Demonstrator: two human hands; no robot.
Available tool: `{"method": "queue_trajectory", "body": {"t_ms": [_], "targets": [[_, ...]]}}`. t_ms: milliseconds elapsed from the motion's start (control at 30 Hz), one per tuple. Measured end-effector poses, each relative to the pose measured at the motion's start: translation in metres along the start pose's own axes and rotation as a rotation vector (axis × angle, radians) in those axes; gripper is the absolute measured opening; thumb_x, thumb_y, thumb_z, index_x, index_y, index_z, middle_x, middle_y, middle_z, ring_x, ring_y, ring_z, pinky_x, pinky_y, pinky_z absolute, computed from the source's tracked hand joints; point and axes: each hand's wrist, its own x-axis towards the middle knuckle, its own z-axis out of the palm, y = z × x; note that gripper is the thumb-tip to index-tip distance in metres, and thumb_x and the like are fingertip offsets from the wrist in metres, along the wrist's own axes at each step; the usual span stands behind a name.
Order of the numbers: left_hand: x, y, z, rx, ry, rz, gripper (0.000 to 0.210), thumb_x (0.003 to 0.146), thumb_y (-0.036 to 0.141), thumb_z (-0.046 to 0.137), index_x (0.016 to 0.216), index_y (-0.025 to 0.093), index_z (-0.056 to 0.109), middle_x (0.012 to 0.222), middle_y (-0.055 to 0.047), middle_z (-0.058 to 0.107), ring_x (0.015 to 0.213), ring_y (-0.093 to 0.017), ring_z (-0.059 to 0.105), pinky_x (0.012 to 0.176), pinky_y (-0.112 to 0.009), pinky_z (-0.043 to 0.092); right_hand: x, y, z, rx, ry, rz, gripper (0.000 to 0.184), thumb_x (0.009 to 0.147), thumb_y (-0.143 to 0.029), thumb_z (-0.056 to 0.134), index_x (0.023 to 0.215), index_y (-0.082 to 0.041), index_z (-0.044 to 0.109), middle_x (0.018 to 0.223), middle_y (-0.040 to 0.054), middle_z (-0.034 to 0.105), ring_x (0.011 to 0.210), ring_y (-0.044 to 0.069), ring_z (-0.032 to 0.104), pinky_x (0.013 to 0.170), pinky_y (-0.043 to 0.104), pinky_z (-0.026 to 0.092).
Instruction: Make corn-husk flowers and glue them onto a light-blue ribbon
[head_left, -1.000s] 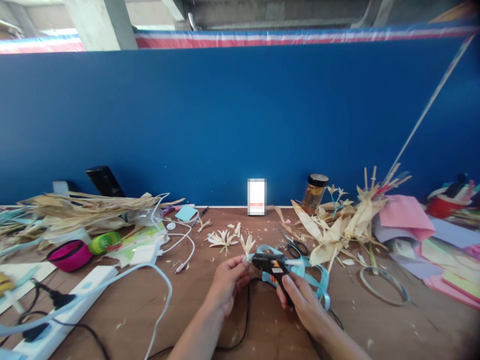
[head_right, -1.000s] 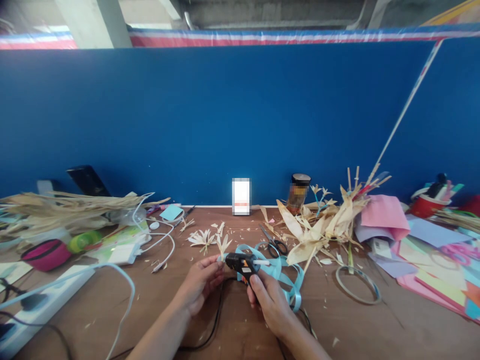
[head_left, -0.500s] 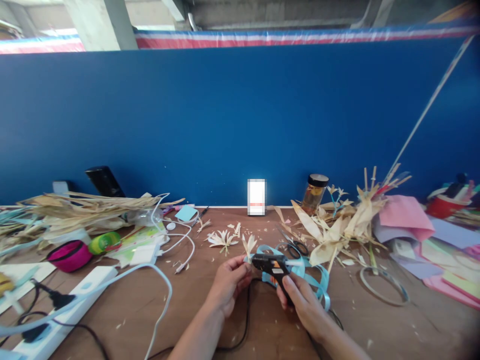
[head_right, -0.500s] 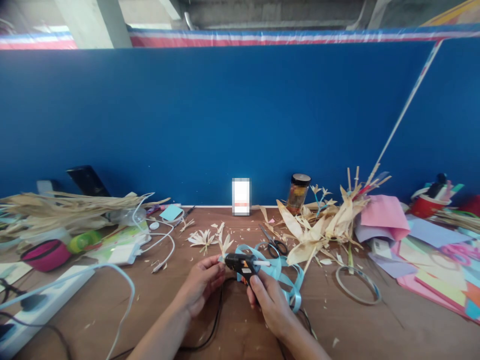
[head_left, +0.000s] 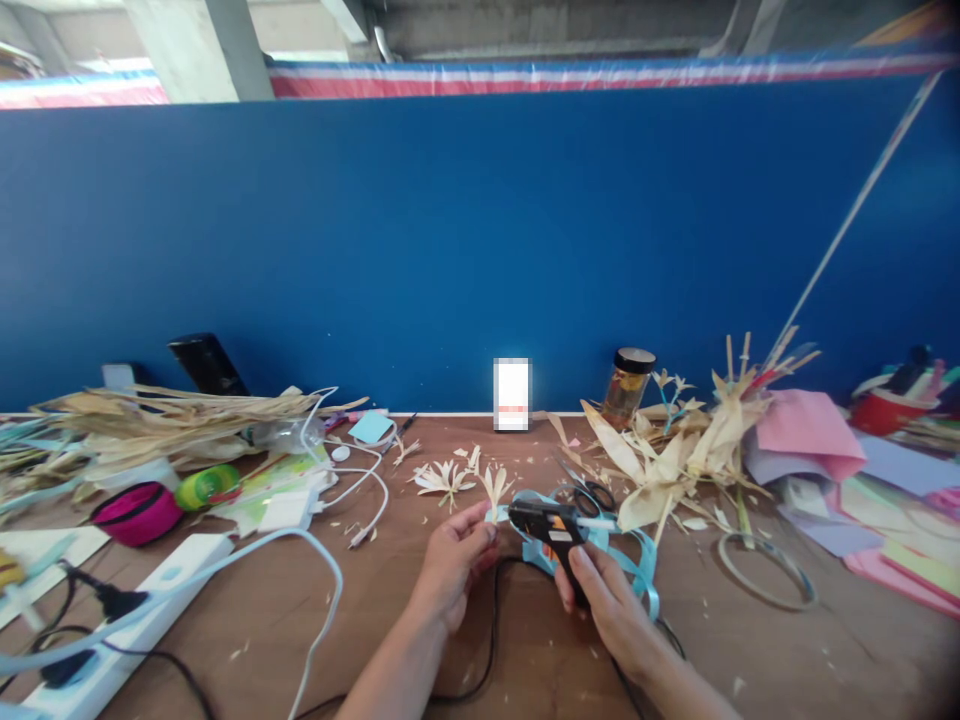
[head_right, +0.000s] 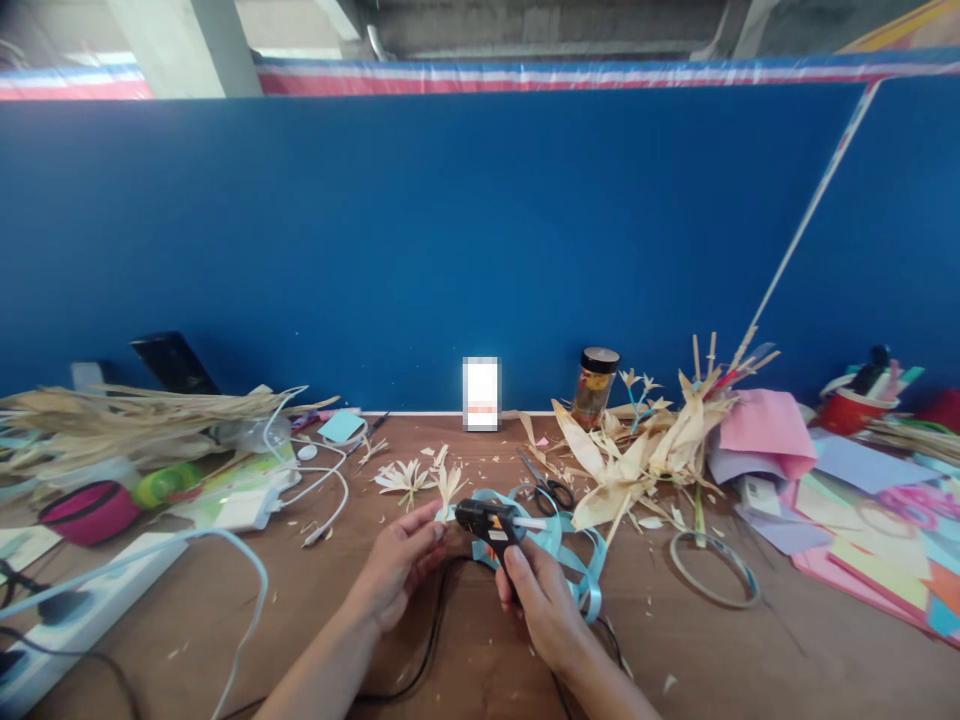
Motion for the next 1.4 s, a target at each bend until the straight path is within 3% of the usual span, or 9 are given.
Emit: {"method": "queue_trajectory", "body": {"t_ms": [200,333,533,733,933,1100,1167,1267,1400], "targets": [[-0.002,0.000,0.000,-0.036,-0.105,-0.044,0.032,0.067,0.013,0.068,0.099,0.013,0.062,0.082,-0.006,0.067,0.061,-0.008,0.060,0.057,-0.016,0.049,0.004,0.004,0.001,0.079,0.160,-0.085,0.035,0.087,-0.047,0.036,0.072,-0.018,0.049,0.058,-0.0026,0.046,0.051,0.010,0.041,0.048,0.022,0.034],[-0.003,-0.004,0.002,-0.099,-0.206,-0.104,0.023,0.066,0.012,0.068,0.089,0.013,0.064,0.071,-0.003,0.066,0.059,-0.007,0.060,0.058,-0.016,0.049,0.010,0.002,0.004,0.082,0.391,-0.019,0.034,0.071,-0.045,0.061,0.085,-0.016,0.052,0.060,-0.0029,0.049,0.050,0.010,0.042,0.046,0.022,0.035],[-0.002,-0.009,0.004,-0.120,-0.122,-0.117,0.019,0.064,0.014,0.070,0.082,0.014,0.064,0.066,-0.001,0.065,0.057,-0.008,0.060,0.056,-0.019,0.050,0.013,-0.002,0.006,-0.068,0.461,0.082,0.034,0.064,-0.041,0.067,0.084,-0.015,0.056,0.063,0.0001,0.058,0.056,0.015,0.053,0.051,0.025,0.042],[0.000,-0.011,0.005,0.058,-0.005,0.057,0.019,0.057,0.021,0.075,0.071,0.012,0.067,0.061,-0.001,0.064,0.053,-0.007,0.057,0.056,-0.017,0.047,0.012,-0.001,0.006,-0.217,0.483,0.048,0.031,0.066,-0.040,0.063,0.083,-0.015,0.059,0.069,0.0034,0.064,0.067,0.020,0.059,0.065,0.029,0.047],[0.002,-0.009,0.003,0.203,0.011,0.212,0.026,0.060,0.030,0.072,0.080,0.012,0.069,0.077,-0.008,0.070,0.070,-0.017,0.062,0.069,-0.028,0.048,0.011,-0.003,0.003,-0.244,0.518,0.030,0.030,0.068,-0.042,0.060,0.081,-0.015,0.059,0.066,0.0039,0.064,0.063,0.020,0.059,0.061,0.029,0.047],[0.002,-0.005,0.001,0.381,0.124,0.520,0.015,0.060,0.028,0.071,0.067,0.014,0.070,0.082,-0.007,0.068,0.079,-0.018,0.060,0.072,-0.025,0.046,0.009,-0.001,0.001,-0.155,0.500,-0.012,0.034,0.070,-0.045,0.058,0.086,-0.015,0.060,0.055,0.0011,0.061,0.056,0.019,0.057,0.051,0.027,0.044],[0.001,-0.004,0.001,0.324,0.129,0.450,0.017,0.060,0.028,0.071,0.070,0.014,0.069,0.070,-0.004,0.067,0.067,-0.015,0.060,0.061,-0.022,0.047,0.008,0.001,0.002,-0.127,0.489,-0.038,0.034,0.071,-0.046,0.057,0.084,-0.015,0.060,0.054,0.0003,0.058,0.052,0.017,0.054,0.048,0.025,0.042],[0.000,-0.002,0.002,0.123,0.103,0.185,0.021,0.060,0.027,0.073,0.075,0.013,0.068,0.062,-0.001,0.064,0.056,-0.010,0.057,0.049,-0.017,0.045,0.004,0.003,0.004,-0.096,0.416,-0.083,0.031,0.075,-0.046,0.054,0.073,-0.016,0.057,0.054,-0.0004,0.055,0.048,0.013,0.049,0.046,0.023,0.040],[0.000,-0.002,0.002,-0.067,0.078,0.021,0.016,0.063,0.016,0.071,0.077,0.011,0.067,0.062,-0.002,0.064,0.055,-0.008,0.059,0.052,-0.017,0.049,-0.002,0.002,0.007,-0.057,0.166,-0.110,0.036,0.082,-0.047,0.043,0.066,-0.016,0.052,0.056,-0.0012,0.049,0.048,0.010,0.042,0.044,0.021,0.035]]}}
